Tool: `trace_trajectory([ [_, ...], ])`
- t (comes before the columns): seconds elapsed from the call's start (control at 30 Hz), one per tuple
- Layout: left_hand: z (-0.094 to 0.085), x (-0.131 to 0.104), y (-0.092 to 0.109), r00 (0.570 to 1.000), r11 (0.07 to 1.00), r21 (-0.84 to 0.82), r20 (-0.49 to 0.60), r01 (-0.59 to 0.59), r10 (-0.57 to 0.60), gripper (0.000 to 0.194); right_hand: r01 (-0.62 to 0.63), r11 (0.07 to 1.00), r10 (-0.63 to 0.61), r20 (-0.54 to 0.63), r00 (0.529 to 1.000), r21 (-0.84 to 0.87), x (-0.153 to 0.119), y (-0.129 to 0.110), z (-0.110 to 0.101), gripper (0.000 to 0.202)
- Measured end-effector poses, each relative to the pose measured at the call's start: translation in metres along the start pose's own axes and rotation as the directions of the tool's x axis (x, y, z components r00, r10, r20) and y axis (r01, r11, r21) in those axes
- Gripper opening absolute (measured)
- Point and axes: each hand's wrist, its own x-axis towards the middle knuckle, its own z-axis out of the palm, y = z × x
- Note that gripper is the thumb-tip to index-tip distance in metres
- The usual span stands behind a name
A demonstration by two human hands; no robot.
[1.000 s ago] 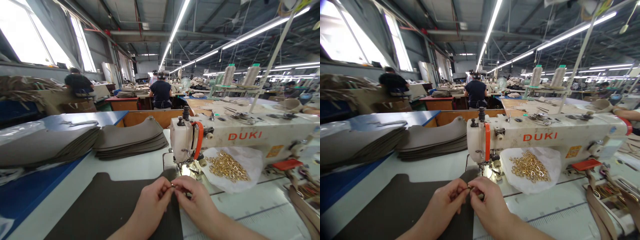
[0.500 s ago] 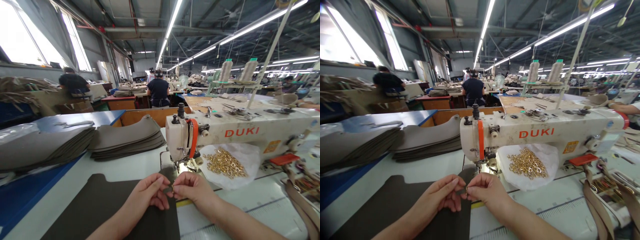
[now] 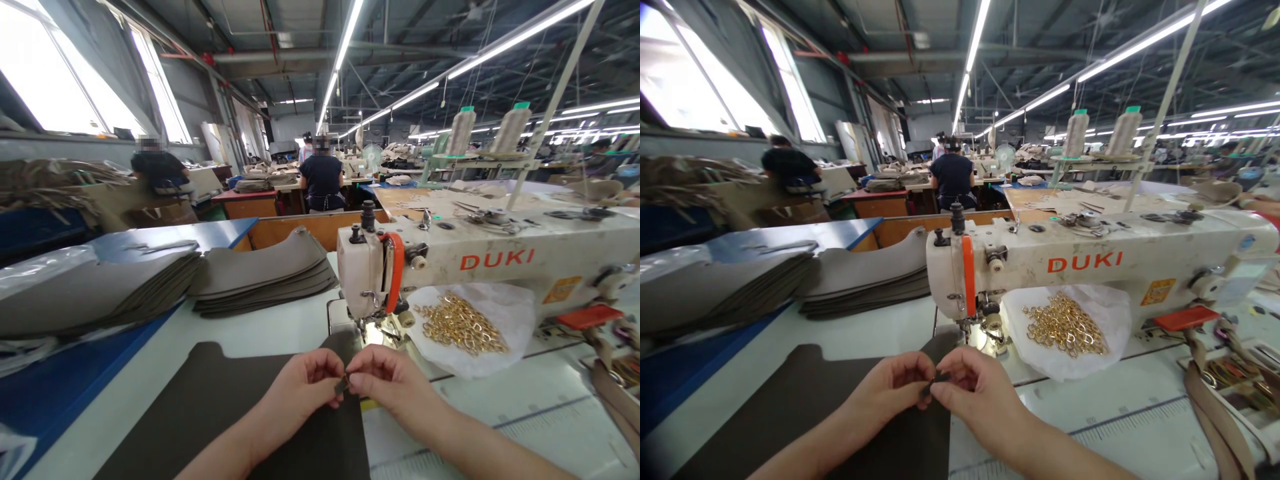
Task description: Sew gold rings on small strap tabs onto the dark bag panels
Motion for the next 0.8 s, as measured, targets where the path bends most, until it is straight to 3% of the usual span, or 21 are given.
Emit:
trace_trajectory([
  [0.17, 0.0, -0.003, -0.005, 0.984, 0.95, 0.291, -0.097, -0.115, 0.148, 0.003, 0.164, 0.905, -0.191, -0.029, 0.981, -0.391, -0.008, -0.004, 0.003, 0.017],
  [0.3, 0.0, -0.002, -0.007, 0.981, 0.95, 0.292, -0.12, -0.111, 0.152, 0.005, 0.237, 0.854, -0.28, -0.026, 0.96, -0.463, -0.006, -0.001, 0.0, 0.008],
  [0.4, 0.002, -0.001, -0.005, 0.982, 0.975, 0.185, -0.117, -0.126, 0.149, 0.004, 0.254, 0.86, -0.307, -0.052, 0.95, -0.442, -0.003, 0.002, -0.002, 0.009],
  [0.6, 0.004, 0.002, -0.005, 0.981, 0.989, -0.012, -0.128, -0.15, 0.147, 0.009, 0.13, 0.976, -0.159, -0.169, 0.973, -0.174, 0.0, 0.006, 0.001, 0.003],
  [0.8, 0.006, 0.004, -0.006, 0.982, 0.989, -0.081, -0.156, -0.12, 0.106, 0.018, 0.148, 0.967, -0.194, -0.229, 0.954, -0.206, 0.003, 0.01, 0.002, 0.005],
])
